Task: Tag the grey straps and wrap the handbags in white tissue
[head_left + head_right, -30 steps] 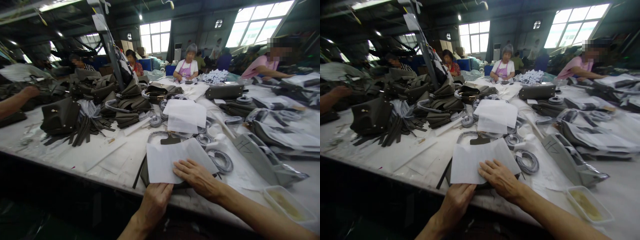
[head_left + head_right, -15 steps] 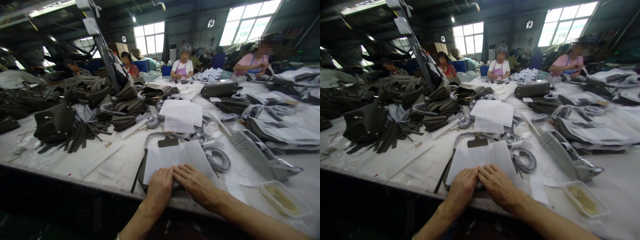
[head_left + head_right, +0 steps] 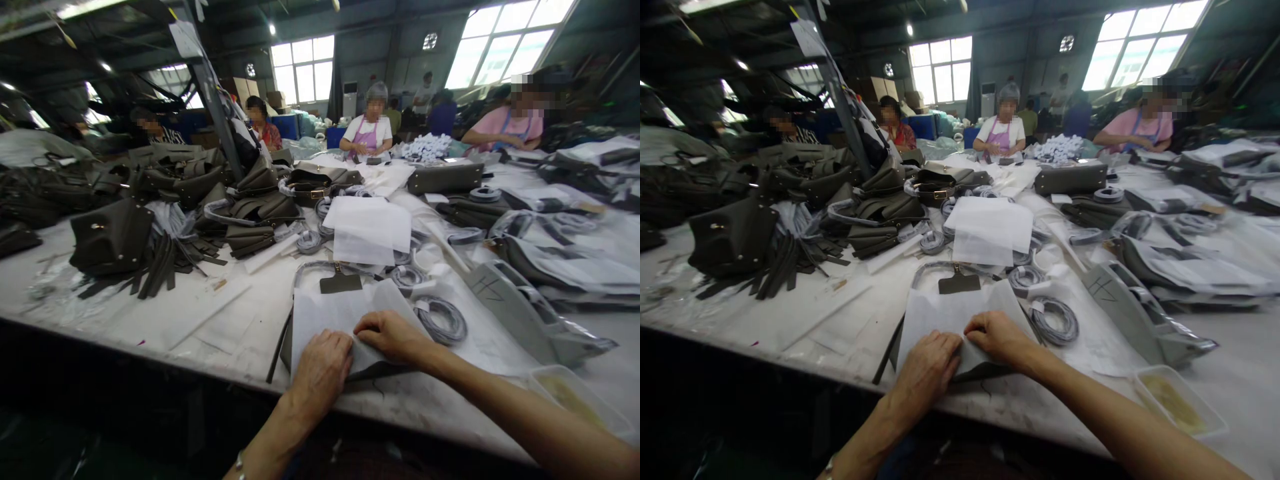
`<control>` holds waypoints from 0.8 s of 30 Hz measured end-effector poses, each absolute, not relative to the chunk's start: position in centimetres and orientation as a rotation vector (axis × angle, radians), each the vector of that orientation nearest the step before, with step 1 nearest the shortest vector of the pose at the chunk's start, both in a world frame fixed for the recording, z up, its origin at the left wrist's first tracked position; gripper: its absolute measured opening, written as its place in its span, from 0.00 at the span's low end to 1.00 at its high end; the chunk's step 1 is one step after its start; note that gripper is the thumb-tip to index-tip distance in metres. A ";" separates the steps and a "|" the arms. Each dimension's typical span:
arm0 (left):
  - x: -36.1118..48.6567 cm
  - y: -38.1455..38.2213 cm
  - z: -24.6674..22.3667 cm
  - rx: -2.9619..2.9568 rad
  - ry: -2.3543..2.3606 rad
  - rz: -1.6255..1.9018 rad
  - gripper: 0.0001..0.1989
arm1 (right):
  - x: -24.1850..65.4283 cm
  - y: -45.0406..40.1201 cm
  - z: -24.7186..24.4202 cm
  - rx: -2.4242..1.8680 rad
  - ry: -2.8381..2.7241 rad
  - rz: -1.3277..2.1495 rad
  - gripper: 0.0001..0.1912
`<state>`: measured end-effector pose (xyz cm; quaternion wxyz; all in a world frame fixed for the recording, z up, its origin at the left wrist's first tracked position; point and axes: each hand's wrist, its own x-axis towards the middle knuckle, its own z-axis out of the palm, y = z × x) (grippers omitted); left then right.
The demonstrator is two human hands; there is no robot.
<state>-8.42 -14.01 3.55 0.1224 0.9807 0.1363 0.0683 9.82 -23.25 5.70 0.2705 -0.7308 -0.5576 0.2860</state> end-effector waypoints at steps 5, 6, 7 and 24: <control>-7.9 -14.2 4.9 2.850 0.431 0.091 0.03 | 9.0 -23.1 3.6 -1.935 -1.592 0.538 0.10; -7.8 -14.1 4.9 2.826 0.439 0.111 0.04 | 8.9 -23.3 3.2 -1.913 -1.606 0.503 0.10; -7.8 -14.0 4.6 2.794 0.443 0.148 0.06 | 8.9 -23.4 3.0 -1.892 -1.615 0.474 0.09; -7.6 -11.8 2.9 2.731 0.211 0.205 0.15 | 9.1 -23.1 4.1 -2.081 -1.730 0.542 0.04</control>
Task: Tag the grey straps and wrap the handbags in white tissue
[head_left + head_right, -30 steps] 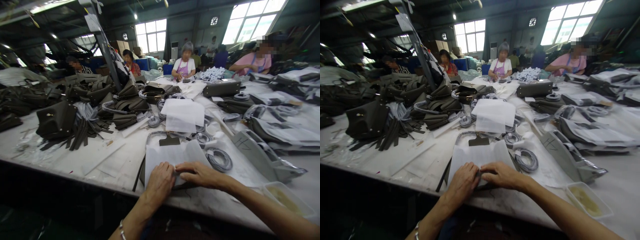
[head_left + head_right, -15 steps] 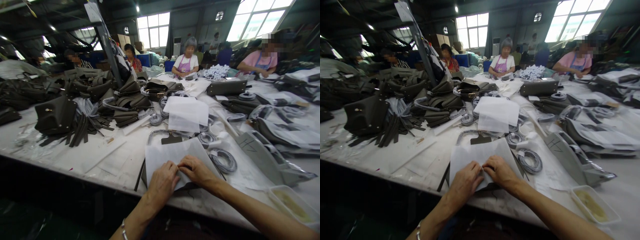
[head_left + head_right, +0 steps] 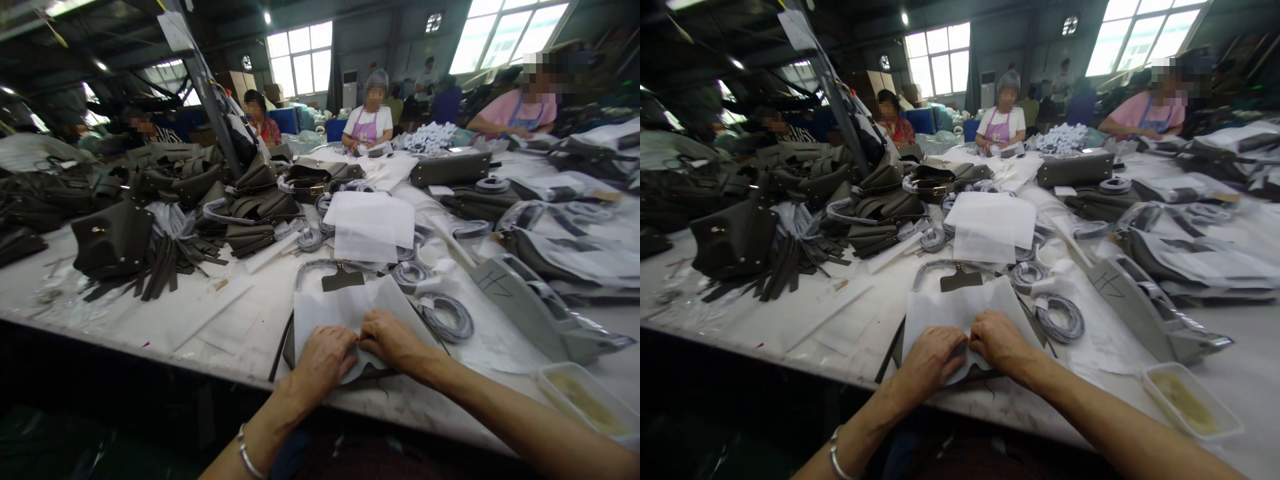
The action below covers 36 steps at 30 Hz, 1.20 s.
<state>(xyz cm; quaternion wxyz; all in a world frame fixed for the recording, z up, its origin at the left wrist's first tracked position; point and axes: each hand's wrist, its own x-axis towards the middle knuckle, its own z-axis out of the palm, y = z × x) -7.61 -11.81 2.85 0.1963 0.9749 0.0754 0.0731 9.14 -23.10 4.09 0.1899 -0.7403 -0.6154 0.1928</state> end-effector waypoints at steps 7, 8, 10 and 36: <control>-8.0 -12.4 2.2 2.842 0.191 0.235 0.14 | 9.3 -23.6 3.1 -2.084 -1.568 0.555 0.08; -8.0 -12.4 2.1 2.851 0.178 0.246 0.14 | 9.2 -23.6 3.0 -2.095 -1.544 0.553 0.09; -8.1 -12.5 1.9 2.879 0.149 0.258 0.13 | 9.1 -23.5 3.0 -2.124 -1.516 0.564 0.10; -8.8 -11.8 2.3 2.709 0.352 0.332 0.06 | 7.6 -22.0 2.8 -2.143 -1.807 0.309 0.15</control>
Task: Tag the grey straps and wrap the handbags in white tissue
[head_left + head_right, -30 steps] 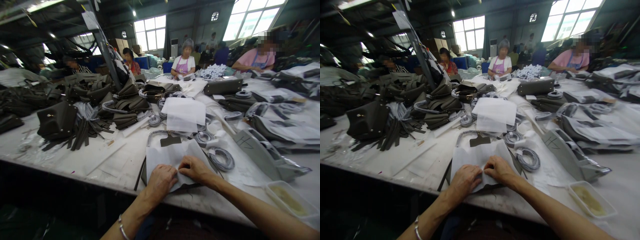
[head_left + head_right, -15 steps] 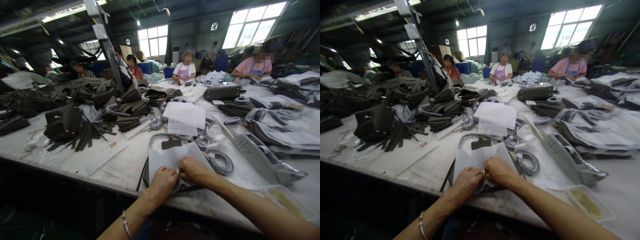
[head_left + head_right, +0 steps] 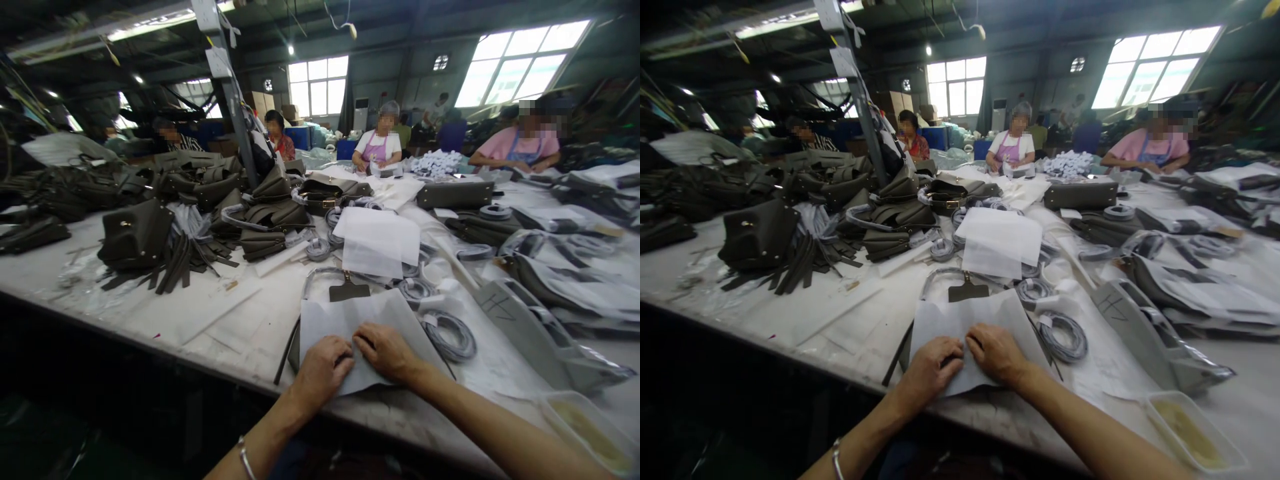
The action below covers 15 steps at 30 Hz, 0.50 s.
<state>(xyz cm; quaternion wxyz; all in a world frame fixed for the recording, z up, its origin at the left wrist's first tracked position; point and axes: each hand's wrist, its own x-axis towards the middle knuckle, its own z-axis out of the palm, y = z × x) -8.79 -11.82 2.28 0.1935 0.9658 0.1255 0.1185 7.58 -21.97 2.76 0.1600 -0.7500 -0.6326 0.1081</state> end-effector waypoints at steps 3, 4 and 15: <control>-7.2 -11.3 3.3 2.736 0.455 0.277 0.13 | 7.0 -22.7 1.3 -2.109 -1.852 0.251 0.14; -6.5 -11.2 3.5 2.761 0.477 0.245 0.14 | 6.9 -22.7 1.2 -2.107 -1.863 0.242 0.14; -3.8 -12.4 0.8 2.989 0.518 0.232 0.11 | 11.2 -16.7 7.6 -2.289 -1.791 0.331 0.08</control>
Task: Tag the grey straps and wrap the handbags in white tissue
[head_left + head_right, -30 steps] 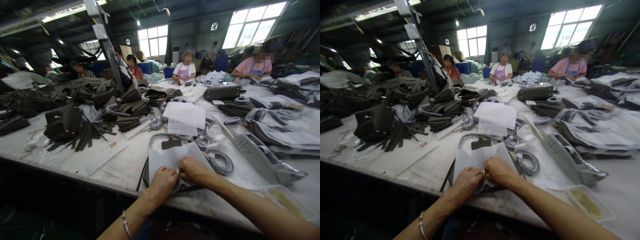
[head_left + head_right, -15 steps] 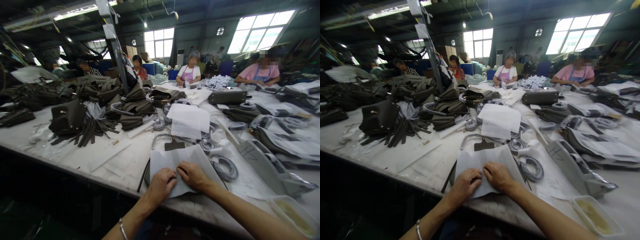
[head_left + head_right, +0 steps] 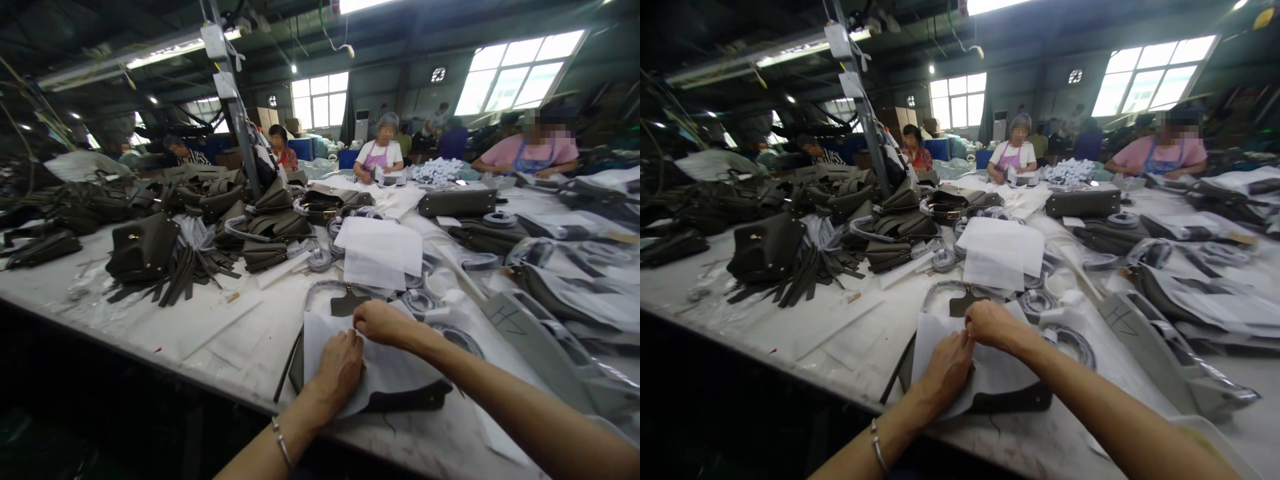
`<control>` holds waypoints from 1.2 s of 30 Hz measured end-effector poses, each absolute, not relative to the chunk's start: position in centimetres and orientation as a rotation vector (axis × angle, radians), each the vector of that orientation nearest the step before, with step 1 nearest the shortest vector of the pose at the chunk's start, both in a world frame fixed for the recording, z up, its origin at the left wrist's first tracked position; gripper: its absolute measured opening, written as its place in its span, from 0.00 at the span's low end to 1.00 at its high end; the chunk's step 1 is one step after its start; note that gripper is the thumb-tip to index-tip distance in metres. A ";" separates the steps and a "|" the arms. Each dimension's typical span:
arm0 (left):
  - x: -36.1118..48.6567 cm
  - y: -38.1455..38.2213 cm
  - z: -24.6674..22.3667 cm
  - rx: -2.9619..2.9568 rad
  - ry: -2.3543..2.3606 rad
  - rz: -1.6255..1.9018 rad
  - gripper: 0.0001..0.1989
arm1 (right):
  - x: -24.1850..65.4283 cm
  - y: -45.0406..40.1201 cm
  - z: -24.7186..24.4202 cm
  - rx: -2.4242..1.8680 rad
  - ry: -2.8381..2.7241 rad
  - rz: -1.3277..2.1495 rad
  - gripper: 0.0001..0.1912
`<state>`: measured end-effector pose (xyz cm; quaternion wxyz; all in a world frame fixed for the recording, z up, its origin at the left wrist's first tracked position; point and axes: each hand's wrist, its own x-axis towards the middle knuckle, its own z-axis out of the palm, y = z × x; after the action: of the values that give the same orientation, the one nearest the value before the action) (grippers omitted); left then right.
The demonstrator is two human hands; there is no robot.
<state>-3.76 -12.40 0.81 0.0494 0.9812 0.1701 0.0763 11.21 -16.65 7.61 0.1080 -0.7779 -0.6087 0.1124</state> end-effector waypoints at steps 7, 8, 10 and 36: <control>-4.6 -11.2 0.9 2.916 0.699 0.460 0.08 | 9.9 -16.7 3.5 -2.336 -1.788 0.002 0.11; -4.6 -11.1 0.7 2.898 0.744 0.500 0.10 | 9.9 -17.2 2.8 -2.323 -1.799 -0.035 0.12; -4.5 -10.8 0.1 2.880 0.818 0.584 0.14 | 10.2 -17.9 1.9 -2.306 -1.804 -0.086 0.14; -2.1 -9.4 0.5 2.855 0.997 0.538 0.13 | 12.9 -17.3 0.5 -2.487 -1.454 -0.054 0.20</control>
<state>-2.06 -9.35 0.48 0.0350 0.9289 0.3243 0.1752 12.91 -17.31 0.46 0.1296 -0.8559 -0.5003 -0.0184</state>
